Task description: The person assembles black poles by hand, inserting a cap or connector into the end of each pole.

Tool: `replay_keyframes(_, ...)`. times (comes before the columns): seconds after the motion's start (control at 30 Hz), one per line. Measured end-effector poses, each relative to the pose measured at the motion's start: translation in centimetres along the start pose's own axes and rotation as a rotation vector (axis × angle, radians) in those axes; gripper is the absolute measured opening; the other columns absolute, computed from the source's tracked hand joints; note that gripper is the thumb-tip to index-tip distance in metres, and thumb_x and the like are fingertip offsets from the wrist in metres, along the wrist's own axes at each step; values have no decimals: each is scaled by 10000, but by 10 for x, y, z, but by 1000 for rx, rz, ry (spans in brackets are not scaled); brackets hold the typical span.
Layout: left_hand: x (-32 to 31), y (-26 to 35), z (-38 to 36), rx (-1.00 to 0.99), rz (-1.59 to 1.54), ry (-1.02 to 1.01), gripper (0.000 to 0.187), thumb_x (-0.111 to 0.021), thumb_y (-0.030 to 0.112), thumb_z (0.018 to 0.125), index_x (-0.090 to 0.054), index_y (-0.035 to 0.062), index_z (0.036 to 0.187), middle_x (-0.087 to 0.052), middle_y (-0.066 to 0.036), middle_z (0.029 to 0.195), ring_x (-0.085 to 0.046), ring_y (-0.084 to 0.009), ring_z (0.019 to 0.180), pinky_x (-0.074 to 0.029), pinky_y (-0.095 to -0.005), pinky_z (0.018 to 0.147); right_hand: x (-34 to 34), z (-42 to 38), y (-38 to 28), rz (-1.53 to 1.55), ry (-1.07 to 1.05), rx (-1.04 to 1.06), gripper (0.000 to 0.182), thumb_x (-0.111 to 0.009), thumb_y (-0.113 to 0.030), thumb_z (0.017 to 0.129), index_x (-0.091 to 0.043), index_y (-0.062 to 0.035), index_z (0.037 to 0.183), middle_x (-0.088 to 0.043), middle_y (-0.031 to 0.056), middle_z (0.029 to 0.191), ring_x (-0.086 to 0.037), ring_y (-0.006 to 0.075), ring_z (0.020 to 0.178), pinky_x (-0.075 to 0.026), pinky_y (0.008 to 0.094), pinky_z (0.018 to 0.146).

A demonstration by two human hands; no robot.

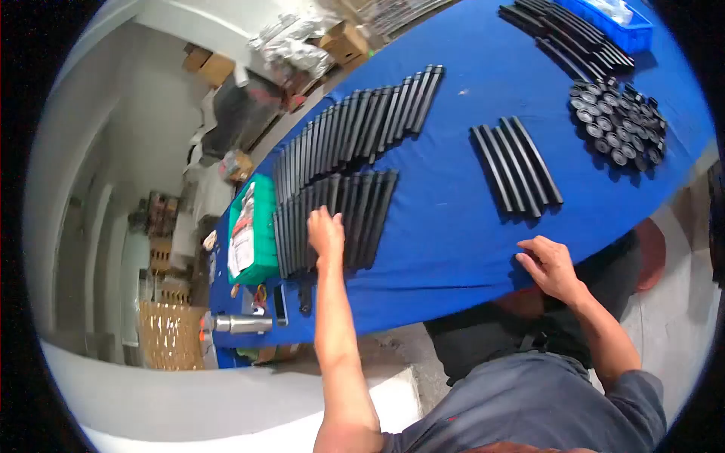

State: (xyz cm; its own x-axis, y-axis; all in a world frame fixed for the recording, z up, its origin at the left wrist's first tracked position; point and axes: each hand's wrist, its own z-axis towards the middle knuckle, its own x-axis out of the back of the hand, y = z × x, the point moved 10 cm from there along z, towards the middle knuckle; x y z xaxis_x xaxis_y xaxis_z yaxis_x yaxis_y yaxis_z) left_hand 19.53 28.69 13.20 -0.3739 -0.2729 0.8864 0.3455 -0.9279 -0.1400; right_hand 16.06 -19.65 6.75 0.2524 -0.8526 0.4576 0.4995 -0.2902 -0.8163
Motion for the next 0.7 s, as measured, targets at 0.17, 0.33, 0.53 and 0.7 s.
replay_keyframes(0.17, 43, 48, -5, -9, -348, 215, 349, -714, 213, 933, -692, -35, 1177, -671, -184, 1042, -648, -366, 984, -519, -456, 878, 8, -17, 14, -104, 22, 10, 262, -673, -266, 974, -688, -26, 1080, -698, 167, 959, -691, 370, 880, -557, 466, 756)
replay_keyframes(0.33, -4, 147, -37, 293, -1254, -63, 280, -725, 207, 980, -697, 31, 1196, -633, 10, 837, -594, -71, 697, -489, -253, 593, 9, -14, 13, -74, 5, 3, 234, -676, -247, 979, -670, -24, 1050, -682, 157, 920, -691, 352, 846, -556, 456, 719)
replay_keyframes(0.53, -53, 241, -57, 278, -1369, -151, 284, -703, 167, 979, -674, -5, 1203, -664, -33, 811, -584, -86, 627, -479, -252, 552, 15, -14, 8, -27, 36, 52, 191, -710, -179, 966, -687, -22, 1073, -640, 130, 835, -643, 291, 693, -517, 398, 620)
replay_keyframes(0.7, -44, 243, -66, 248, -1300, -127, 259, -690, 145, 979, -678, -2, 1192, -636, -18, 817, -562, -81, 670, -483, -249, 610, 11, -14, 10, -41, -19, -10, 218, -685, -217, 977, -670, -20, 1071, -661, 149, 884, -678, 323, 761, -543, 430, 670)
